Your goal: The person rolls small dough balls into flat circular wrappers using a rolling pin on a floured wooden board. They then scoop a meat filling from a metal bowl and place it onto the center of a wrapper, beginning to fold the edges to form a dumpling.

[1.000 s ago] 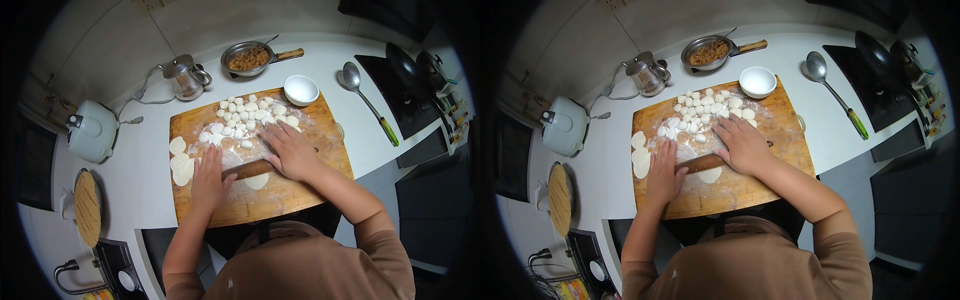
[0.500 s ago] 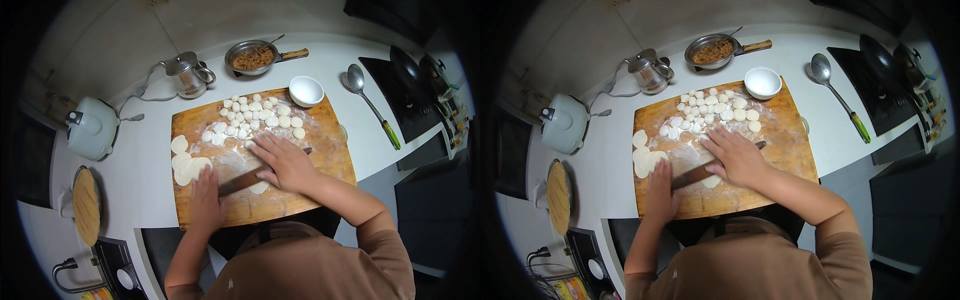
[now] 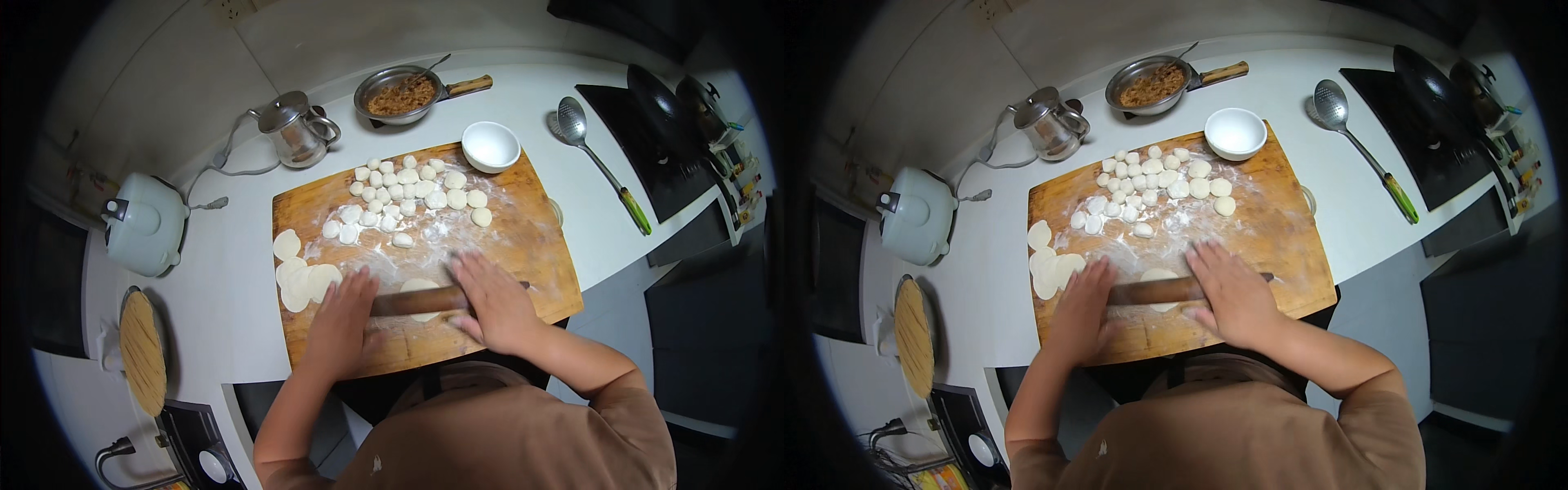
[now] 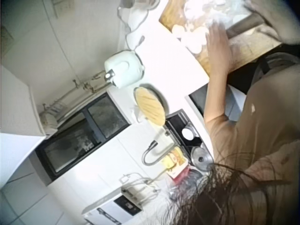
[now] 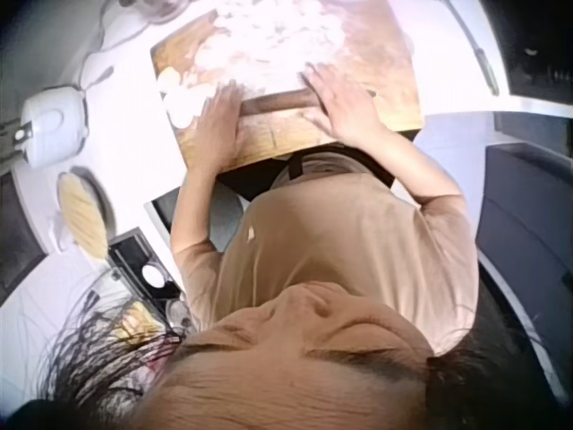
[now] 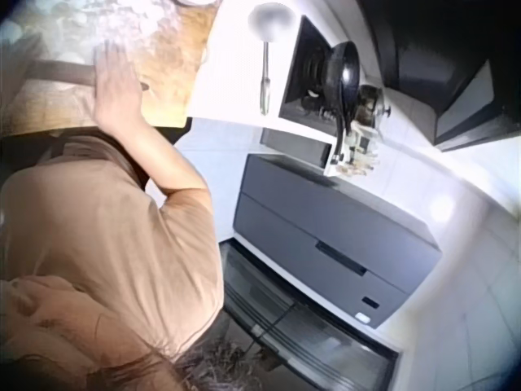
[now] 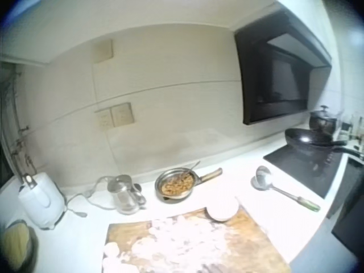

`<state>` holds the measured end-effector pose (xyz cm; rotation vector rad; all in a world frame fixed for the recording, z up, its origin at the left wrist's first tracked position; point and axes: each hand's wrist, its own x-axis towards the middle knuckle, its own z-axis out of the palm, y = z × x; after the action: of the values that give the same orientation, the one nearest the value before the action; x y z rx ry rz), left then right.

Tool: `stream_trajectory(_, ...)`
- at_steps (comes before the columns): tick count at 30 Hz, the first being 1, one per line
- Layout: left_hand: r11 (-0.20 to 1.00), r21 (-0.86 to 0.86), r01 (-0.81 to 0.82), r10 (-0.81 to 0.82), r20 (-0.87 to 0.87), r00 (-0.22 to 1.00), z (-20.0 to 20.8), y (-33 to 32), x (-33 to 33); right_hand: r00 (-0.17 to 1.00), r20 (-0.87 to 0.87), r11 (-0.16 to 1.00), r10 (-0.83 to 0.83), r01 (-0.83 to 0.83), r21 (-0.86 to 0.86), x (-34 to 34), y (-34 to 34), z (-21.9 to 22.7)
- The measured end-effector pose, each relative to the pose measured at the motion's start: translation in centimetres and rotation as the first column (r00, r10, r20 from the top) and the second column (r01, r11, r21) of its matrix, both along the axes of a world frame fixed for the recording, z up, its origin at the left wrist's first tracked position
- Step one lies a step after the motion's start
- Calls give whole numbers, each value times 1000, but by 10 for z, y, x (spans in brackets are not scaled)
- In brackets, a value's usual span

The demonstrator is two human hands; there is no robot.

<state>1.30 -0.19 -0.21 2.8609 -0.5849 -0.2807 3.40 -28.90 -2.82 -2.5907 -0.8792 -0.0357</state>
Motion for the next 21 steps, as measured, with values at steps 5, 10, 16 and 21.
stream_trajectory(5,999,-33,-38,42,125,991,-6,-12,51,974,76,977,-212,213,-4,50,3,-10)
stream_trajectory(10,997,-72,30,-35,-66,997,8,-9,25,994,81,996,-67,62,62,7,-6,0)
stream_trajectory(16,948,-242,207,-245,-141,959,7,-20,23,994,62,994,90,-94,57,-29,-12,3)
stream_trajectory(21,947,-236,218,-244,-90,966,-4,-23,29,970,169,978,175,-192,87,-24,-11,4)
